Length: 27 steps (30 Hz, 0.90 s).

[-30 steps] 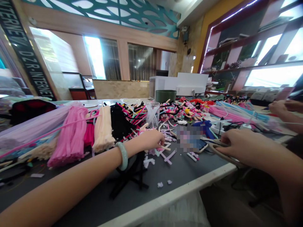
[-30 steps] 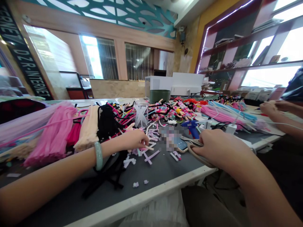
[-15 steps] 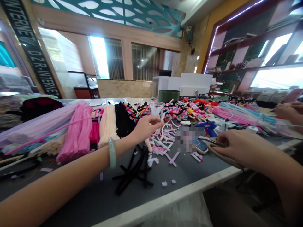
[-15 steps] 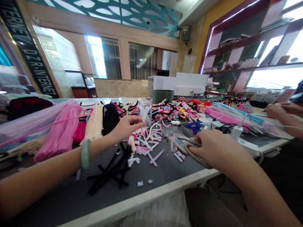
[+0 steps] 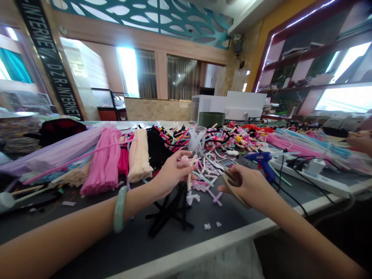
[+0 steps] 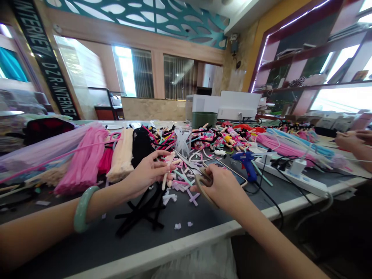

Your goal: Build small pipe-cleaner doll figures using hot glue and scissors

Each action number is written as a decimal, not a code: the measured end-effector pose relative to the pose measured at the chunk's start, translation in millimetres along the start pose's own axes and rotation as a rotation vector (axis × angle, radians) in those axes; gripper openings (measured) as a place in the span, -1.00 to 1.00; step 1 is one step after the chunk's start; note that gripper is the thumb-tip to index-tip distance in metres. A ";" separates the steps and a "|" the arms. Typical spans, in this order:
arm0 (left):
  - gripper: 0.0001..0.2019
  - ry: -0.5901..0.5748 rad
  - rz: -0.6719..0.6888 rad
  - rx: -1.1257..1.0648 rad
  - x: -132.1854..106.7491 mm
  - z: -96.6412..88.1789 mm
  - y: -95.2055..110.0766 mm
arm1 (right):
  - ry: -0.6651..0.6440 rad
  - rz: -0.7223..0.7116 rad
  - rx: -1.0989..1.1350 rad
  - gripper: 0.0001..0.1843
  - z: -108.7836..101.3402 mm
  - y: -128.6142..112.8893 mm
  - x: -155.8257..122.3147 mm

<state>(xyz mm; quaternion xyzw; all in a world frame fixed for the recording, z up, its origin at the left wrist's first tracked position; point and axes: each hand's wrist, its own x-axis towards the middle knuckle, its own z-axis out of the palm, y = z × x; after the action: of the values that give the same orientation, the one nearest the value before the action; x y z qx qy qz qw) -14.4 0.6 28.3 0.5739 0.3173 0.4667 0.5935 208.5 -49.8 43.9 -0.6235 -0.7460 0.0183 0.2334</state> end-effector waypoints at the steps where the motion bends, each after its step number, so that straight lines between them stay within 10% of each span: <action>1: -0.62 -0.013 0.013 0.009 0.8 0.6 -1.3 | 0.008 -0.007 0.025 -0.64 2.1 -0.8 0.0; 13: -0.83 0.041 0.062 -0.055 2.4 -0.4 6.9 | 0.052 -0.138 0.044 -0.67 10.9 8.0 2.3; 27: -0.56 -0.042 -0.004 -0.028 7.2 -10.6 7.5 | -0.013 -0.289 0.019 -0.85 26.2 27.4 11.3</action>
<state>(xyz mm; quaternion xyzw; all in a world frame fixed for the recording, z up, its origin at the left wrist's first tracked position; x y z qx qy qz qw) -22.8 10.5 35.3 0.5747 0.2993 0.4576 0.6088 222.7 -26.2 15.5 -0.5071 -0.8292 -0.0044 0.2350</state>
